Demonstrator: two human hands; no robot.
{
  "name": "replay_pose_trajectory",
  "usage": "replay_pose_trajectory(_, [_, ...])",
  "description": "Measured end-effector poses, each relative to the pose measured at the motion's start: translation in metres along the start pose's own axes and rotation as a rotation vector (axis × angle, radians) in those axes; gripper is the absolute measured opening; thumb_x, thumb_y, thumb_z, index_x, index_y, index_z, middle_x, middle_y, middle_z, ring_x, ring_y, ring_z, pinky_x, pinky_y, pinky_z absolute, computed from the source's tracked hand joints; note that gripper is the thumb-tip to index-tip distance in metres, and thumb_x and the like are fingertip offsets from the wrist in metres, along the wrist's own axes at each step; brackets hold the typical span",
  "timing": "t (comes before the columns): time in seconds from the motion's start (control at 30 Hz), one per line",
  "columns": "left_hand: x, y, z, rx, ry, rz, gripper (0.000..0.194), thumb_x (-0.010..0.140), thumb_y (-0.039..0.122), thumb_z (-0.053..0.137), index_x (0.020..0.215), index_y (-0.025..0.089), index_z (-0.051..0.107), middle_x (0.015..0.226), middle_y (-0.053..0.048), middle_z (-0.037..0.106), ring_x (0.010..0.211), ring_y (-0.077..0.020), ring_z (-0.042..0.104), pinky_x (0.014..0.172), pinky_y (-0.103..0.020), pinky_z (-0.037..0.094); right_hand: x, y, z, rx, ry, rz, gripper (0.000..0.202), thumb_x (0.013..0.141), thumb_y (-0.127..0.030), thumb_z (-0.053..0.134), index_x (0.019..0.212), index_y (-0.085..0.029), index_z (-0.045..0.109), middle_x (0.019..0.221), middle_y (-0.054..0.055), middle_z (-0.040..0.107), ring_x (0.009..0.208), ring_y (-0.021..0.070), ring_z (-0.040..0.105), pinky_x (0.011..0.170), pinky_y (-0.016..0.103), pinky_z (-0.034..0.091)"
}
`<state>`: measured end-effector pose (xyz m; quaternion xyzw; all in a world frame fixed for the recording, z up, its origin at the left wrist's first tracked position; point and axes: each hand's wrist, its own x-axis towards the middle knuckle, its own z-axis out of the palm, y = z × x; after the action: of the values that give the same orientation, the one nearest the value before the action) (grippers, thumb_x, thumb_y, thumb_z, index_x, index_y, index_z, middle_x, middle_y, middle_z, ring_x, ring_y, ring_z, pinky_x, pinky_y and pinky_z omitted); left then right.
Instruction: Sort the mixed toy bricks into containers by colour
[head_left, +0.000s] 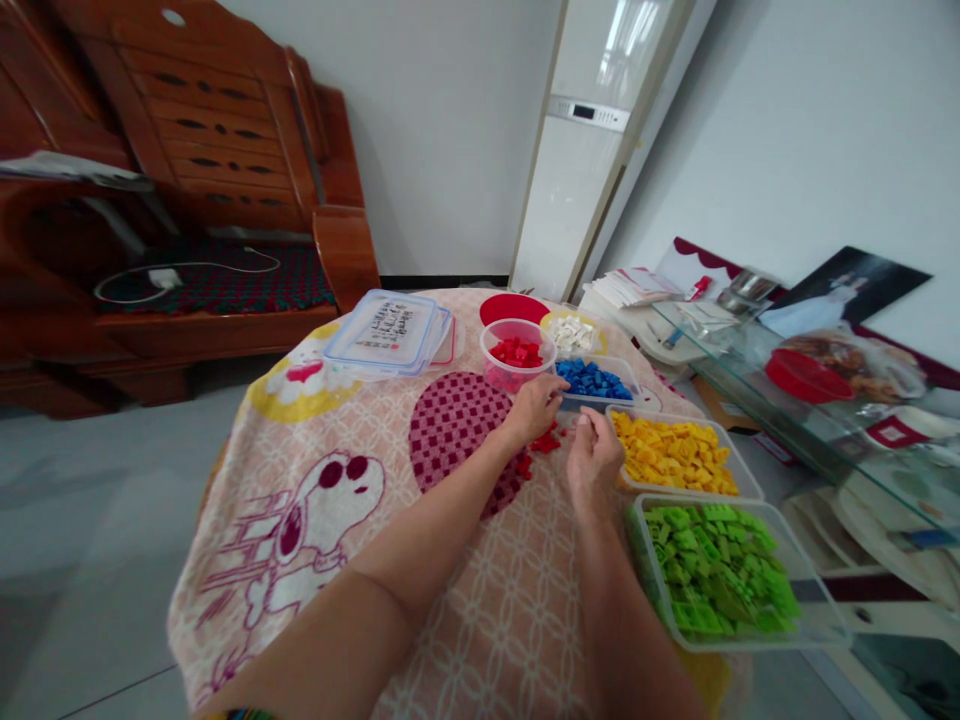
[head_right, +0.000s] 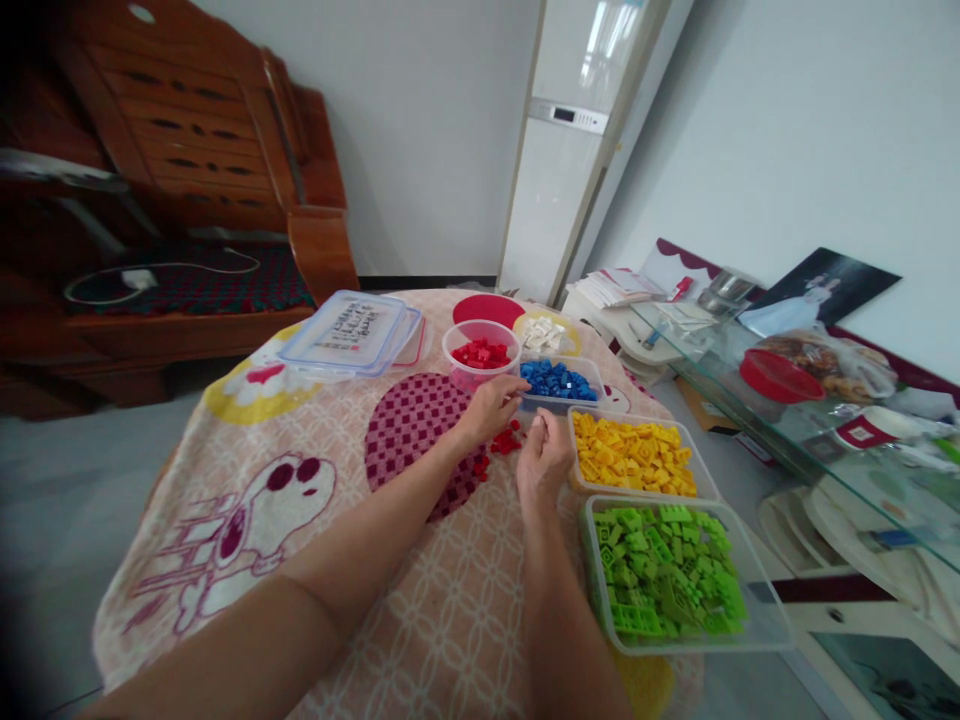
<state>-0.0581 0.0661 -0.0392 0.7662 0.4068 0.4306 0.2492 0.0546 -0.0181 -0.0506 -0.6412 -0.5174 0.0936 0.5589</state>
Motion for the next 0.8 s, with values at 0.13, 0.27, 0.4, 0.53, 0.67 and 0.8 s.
replay_pose_trajectory(0.13, [-0.001,-0.003,0.0,0.026,0.042,0.056,0.03,0.087,0.004,0.056,0.105,0.013,0.077,0.123,-0.015,0.074,0.119,-0.0234,0.068,0.11,-0.039,0.052,0.016,-0.01,0.011,0.007,-0.012,-0.058,0.054,0.094,-0.047,0.041,0.124,-0.013,0.07,0.117,0.019,0.075,0.104,0.029,0.07,0.095,0.043,0.053])
replay_pose_trajectory(0.27, [-0.002,-0.007,-0.004,0.016,0.055,0.042,0.032,0.086,0.002,0.052,0.1,0.015,0.078,0.11,-0.011,0.078,0.107,-0.0211,0.071,0.103,-0.034,0.055,0.039,-0.013,0.028,0.089,-0.047,-0.068,0.06,0.097,-0.048,0.036,0.136,-0.01,0.062,0.118,0.021,0.074,0.104,0.0279,0.071,0.094,0.042,0.054])
replay_pose_trajectory(0.4, [-0.004,-0.01,-0.008,-0.006,0.041,0.037,0.033,0.083,0.001,0.051,0.099,0.013,0.078,0.107,-0.01,0.079,0.102,-0.0203,0.072,0.099,-0.032,0.055,0.064,-0.01,0.04,0.085,-0.064,-0.115,0.057,0.096,-0.045,0.037,0.135,-0.011,0.062,0.11,0.018,0.076,0.095,0.0265,0.072,0.093,0.042,0.054])
replay_pose_trajectory(0.53, [-0.004,-0.01,-0.01,-0.02,0.034,0.058,0.035,0.081,0.0,0.05,0.1,0.012,0.077,0.108,-0.01,0.078,0.099,-0.0198,0.071,0.096,-0.031,0.056,0.08,-0.004,0.05,0.05,-0.104,-0.142,0.052,0.095,-0.038,0.038,0.133,-0.014,0.063,0.106,0.015,0.077,0.092,0.026,0.072,0.093,0.042,0.054])
replay_pose_trajectory(0.67, [-0.005,-0.01,-0.009,0.006,0.024,0.067,0.035,0.08,0.0,0.048,0.098,0.012,0.076,0.104,-0.011,0.078,0.099,-0.0205,0.07,0.097,-0.031,0.055,0.083,0.001,0.057,-0.053,-0.125,-0.173,0.051,0.094,-0.031,0.037,0.135,-0.015,0.063,0.115,0.016,0.076,0.11,0.0284,0.069,0.1,0.044,0.052])
replay_pose_trajectory(0.8, [-0.006,-0.01,-0.008,0.035,0.037,0.064,0.04,0.077,-0.002,0.046,0.099,0.013,0.075,0.103,-0.01,0.078,0.1,-0.0209,0.07,0.096,-0.031,0.055,0.081,0.005,0.06,-0.175,-0.115,-0.215,0.05,0.093,-0.025,0.036,0.133,-0.012,0.064,0.125,0.02,0.072,0.117,0.0297,0.066,0.103,0.045,0.05])
